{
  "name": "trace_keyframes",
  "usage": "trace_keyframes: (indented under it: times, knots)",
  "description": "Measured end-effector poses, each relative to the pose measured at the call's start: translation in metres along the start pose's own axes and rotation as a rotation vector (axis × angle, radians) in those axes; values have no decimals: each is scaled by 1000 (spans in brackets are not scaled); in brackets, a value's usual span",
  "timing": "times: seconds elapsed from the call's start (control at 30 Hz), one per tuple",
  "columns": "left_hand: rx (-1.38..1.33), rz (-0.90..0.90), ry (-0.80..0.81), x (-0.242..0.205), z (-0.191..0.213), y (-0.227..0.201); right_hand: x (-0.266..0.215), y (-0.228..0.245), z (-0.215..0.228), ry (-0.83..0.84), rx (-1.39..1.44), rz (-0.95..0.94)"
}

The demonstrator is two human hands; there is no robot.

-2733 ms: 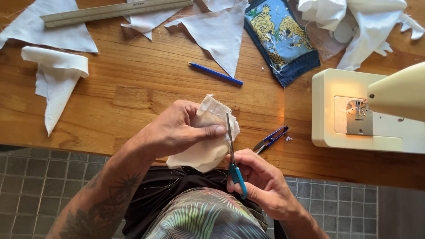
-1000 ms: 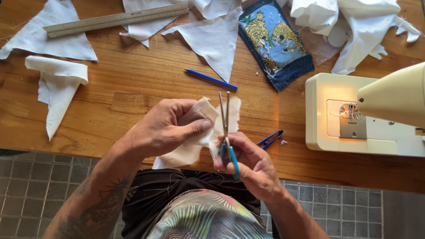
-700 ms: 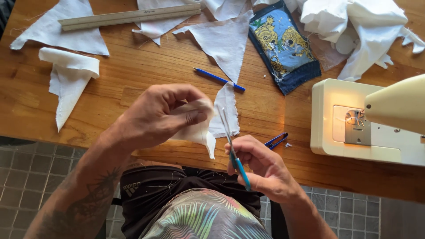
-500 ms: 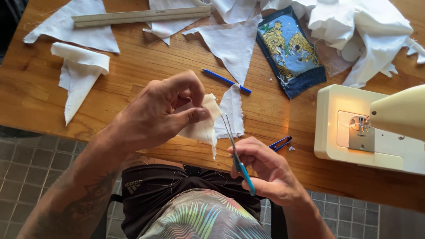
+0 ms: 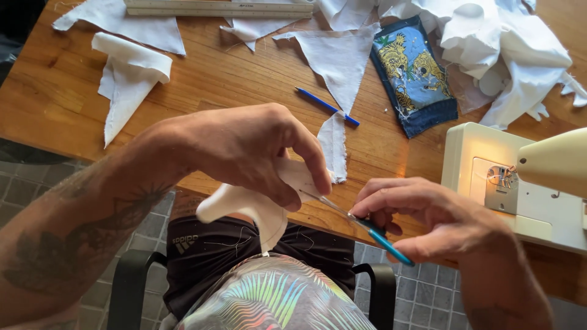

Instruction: The person marks a white fabric piece with a ruler and a blue pen, then cuts the fabric into triangular shapes using scissors. The person handles the fabric and tools on a wooden table.

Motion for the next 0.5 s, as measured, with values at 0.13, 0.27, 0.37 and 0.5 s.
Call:
trace_keyframes:
  times: [0.13,0.27,0.37,0.5]
  knots:
    - [37,-51,5,0,-4,-5,5,12,5,78,5,-6]
    - [70,12,38,-9,-6,-7,11,21,6,109,-50,-48]
    - [65,-4,43,-9,-8,-5,13,26,8,131,-35,-68]
    - [80,-105,53,-7,-12,-3,16,29,14,159,-27,-134]
Point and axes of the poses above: each hand's wrist, its own x-axis towards the middle knuckle, its own z-axis out of the back of the hand, y = z × x, the point moved 8 cm from there along x, towards the middle knuckle
